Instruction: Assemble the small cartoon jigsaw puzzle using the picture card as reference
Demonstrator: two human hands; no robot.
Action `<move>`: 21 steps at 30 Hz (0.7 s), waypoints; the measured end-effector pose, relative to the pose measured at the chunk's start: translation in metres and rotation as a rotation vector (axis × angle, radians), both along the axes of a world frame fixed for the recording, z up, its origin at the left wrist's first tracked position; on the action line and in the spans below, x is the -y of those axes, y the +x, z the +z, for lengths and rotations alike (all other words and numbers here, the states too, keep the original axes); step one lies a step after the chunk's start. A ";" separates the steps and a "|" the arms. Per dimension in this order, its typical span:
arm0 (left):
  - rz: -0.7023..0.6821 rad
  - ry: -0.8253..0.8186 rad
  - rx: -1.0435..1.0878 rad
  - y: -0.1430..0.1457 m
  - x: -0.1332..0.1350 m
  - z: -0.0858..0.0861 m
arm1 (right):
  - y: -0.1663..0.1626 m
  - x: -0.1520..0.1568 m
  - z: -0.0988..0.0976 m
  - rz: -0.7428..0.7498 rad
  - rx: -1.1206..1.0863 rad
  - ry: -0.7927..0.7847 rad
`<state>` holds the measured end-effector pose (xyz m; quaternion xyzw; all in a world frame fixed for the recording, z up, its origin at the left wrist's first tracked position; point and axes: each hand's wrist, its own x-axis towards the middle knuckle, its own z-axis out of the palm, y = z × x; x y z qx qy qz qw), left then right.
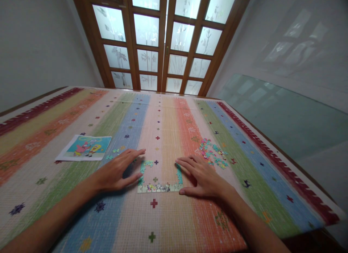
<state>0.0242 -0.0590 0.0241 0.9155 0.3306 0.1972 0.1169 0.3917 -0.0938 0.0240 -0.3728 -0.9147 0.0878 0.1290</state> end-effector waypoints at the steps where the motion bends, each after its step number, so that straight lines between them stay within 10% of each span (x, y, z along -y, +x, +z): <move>1: 0.027 0.040 0.034 -0.002 -0.003 0.000 | 0.000 0.000 0.000 0.002 0.001 0.001; 13: 0.181 0.186 0.062 -0.064 -0.040 0.008 | 0.000 0.000 0.000 0.006 0.013 0.009; 21: 0.123 0.170 -0.067 -0.056 -0.037 0.011 | 0.001 -0.001 -0.001 0.013 -0.005 0.004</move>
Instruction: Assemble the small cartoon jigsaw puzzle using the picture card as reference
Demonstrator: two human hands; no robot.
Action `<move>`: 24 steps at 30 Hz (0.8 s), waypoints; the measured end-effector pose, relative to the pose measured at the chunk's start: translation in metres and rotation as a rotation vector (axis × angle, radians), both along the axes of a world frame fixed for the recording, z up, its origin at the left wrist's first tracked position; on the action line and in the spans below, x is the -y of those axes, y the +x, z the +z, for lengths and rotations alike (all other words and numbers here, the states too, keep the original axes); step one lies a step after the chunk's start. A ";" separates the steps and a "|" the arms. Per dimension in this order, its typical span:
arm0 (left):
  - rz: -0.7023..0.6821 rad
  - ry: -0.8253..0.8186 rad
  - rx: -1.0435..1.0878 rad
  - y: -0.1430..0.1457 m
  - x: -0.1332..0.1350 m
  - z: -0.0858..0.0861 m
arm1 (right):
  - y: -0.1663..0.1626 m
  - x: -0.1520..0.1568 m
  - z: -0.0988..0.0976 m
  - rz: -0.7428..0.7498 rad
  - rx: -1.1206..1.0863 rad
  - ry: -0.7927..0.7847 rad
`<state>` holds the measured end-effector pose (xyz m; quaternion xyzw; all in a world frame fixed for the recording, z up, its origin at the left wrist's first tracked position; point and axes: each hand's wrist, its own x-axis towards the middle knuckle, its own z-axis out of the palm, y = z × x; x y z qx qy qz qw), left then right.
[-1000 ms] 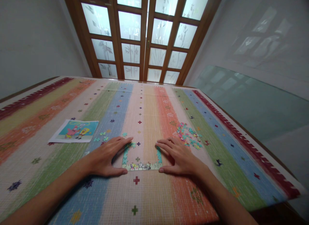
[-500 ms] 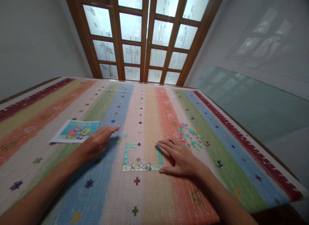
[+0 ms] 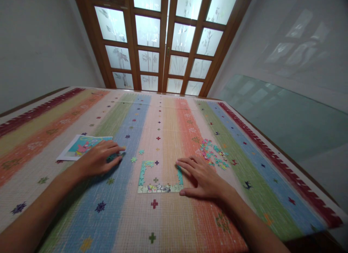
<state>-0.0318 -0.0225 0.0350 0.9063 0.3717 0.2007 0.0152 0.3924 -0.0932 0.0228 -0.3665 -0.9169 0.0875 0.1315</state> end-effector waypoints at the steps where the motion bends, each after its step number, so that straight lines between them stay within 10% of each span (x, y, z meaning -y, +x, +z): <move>1: 0.003 -0.001 -0.015 0.001 0.001 0.000 | 0.000 0.000 0.000 -0.003 -0.002 -0.001; 24: -0.026 -0.078 -0.093 0.027 0.012 -0.012 | 0.000 0.000 0.001 -0.014 0.011 -0.012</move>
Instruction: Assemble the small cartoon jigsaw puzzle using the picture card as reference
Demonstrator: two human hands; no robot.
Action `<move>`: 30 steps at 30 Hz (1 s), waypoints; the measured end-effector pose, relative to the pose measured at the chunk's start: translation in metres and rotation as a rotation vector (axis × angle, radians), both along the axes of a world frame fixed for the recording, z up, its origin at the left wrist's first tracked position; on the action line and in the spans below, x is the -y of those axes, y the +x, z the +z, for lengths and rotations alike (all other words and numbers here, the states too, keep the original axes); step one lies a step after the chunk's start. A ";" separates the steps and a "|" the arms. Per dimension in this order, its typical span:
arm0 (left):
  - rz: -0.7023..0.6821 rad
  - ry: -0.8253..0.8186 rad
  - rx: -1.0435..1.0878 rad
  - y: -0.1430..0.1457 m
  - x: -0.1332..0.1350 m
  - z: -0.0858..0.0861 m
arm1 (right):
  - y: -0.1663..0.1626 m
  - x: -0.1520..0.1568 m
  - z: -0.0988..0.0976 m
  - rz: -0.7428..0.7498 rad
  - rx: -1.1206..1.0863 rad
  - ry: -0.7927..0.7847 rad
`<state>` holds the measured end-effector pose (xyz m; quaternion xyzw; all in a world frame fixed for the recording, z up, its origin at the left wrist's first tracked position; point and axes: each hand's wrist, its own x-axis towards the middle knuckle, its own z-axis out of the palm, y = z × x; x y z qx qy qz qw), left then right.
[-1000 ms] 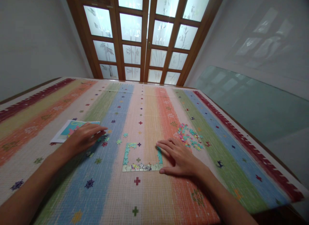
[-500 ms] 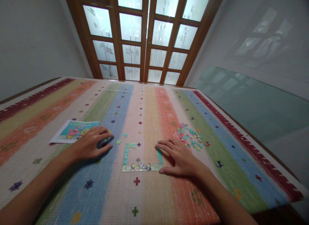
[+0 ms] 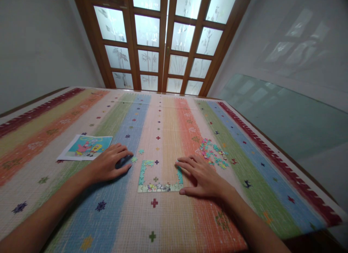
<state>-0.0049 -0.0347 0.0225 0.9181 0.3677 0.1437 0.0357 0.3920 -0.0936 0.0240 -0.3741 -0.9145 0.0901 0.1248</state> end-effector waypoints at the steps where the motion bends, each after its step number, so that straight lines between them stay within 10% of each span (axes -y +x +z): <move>1: -0.002 0.003 0.003 0.000 -0.001 -0.001 | 0.000 0.000 0.000 0.001 0.001 -0.001; 30: 0.070 -0.157 0.105 -0.002 0.000 0.007 | -0.001 0.001 0.003 0.005 -0.007 0.003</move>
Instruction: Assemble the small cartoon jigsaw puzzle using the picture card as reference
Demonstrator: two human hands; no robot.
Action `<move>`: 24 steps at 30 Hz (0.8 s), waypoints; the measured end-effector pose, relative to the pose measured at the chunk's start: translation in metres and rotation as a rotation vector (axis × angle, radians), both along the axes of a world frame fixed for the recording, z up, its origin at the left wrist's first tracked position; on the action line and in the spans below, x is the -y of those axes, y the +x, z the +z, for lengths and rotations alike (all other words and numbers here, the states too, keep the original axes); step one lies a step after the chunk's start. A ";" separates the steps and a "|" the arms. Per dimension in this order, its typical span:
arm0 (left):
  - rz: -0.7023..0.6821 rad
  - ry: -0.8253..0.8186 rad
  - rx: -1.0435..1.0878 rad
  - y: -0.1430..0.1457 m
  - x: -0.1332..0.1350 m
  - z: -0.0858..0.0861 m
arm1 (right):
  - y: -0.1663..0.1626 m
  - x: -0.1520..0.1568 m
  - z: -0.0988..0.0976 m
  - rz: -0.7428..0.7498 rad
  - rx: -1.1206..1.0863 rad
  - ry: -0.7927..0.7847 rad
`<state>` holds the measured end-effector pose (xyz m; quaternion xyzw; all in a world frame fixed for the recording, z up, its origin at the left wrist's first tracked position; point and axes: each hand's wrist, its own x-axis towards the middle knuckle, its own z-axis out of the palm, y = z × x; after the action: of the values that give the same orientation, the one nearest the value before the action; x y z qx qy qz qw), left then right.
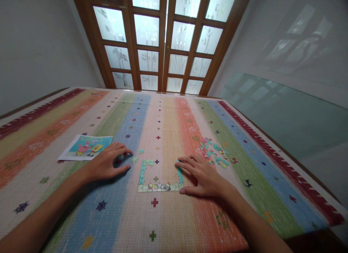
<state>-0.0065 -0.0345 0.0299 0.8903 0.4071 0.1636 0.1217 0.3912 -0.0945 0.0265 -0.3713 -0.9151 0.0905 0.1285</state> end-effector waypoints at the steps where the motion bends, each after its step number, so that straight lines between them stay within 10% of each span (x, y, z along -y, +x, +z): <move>1: -0.006 0.001 -0.008 -0.001 0.000 0.001 | 0.000 0.000 0.000 0.000 0.001 0.002; 24: 0.024 0.107 0.097 0.025 0.005 -0.009 | -0.001 0.000 0.002 -0.016 0.017 -0.017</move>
<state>0.0186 -0.0394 0.0210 0.8816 0.4020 0.2296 0.0918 0.3905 -0.0949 0.0284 -0.3804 -0.9124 0.0939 0.1183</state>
